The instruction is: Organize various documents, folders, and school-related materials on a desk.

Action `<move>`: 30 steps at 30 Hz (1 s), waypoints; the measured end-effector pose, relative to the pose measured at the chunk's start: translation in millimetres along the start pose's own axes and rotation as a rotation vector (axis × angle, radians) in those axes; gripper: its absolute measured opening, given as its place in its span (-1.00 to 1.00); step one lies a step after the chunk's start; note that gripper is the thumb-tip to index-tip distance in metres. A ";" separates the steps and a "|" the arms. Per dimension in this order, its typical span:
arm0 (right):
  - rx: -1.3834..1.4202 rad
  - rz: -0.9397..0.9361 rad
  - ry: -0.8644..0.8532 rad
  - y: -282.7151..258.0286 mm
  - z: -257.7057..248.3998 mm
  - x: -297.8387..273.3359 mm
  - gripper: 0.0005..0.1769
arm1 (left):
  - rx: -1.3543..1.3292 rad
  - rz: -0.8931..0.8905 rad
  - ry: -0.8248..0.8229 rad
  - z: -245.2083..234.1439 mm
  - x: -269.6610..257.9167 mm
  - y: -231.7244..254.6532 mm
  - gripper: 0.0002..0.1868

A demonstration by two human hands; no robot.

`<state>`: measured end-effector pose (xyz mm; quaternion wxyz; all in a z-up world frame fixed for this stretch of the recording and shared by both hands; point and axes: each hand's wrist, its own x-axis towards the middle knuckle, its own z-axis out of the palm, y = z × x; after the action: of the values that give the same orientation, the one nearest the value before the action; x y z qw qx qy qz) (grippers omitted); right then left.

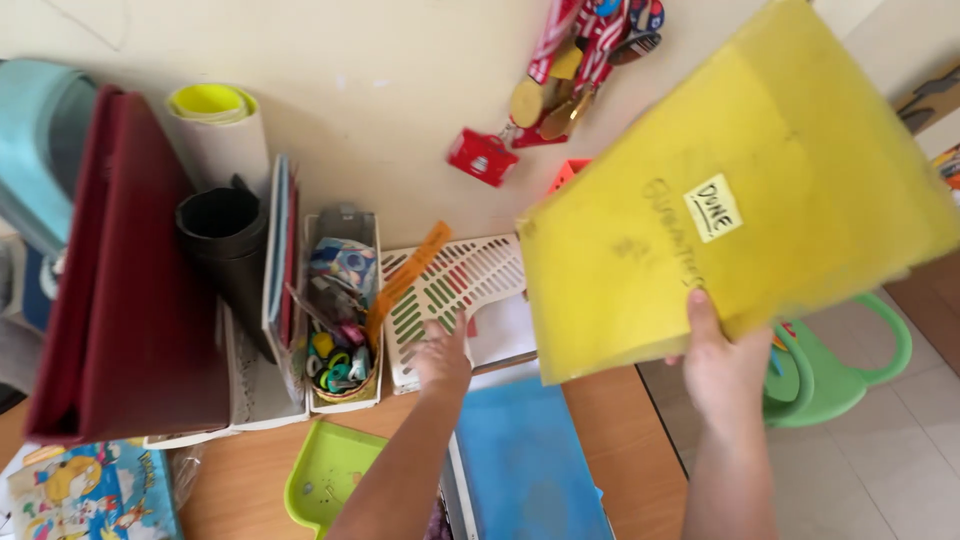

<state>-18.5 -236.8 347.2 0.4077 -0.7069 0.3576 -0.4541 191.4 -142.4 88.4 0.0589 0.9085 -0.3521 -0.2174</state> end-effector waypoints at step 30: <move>-0.569 0.292 0.040 41.3 -131.0 -50.9 -0.66 | -0.419 -0.239 -0.086 -65.1 3.9 -10.6 0.11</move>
<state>-163.3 -242.2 325.6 0.2475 -0.7248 0.5756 -0.2864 228.9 -140.1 142.8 0.2049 0.9016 -0.1916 -0.3293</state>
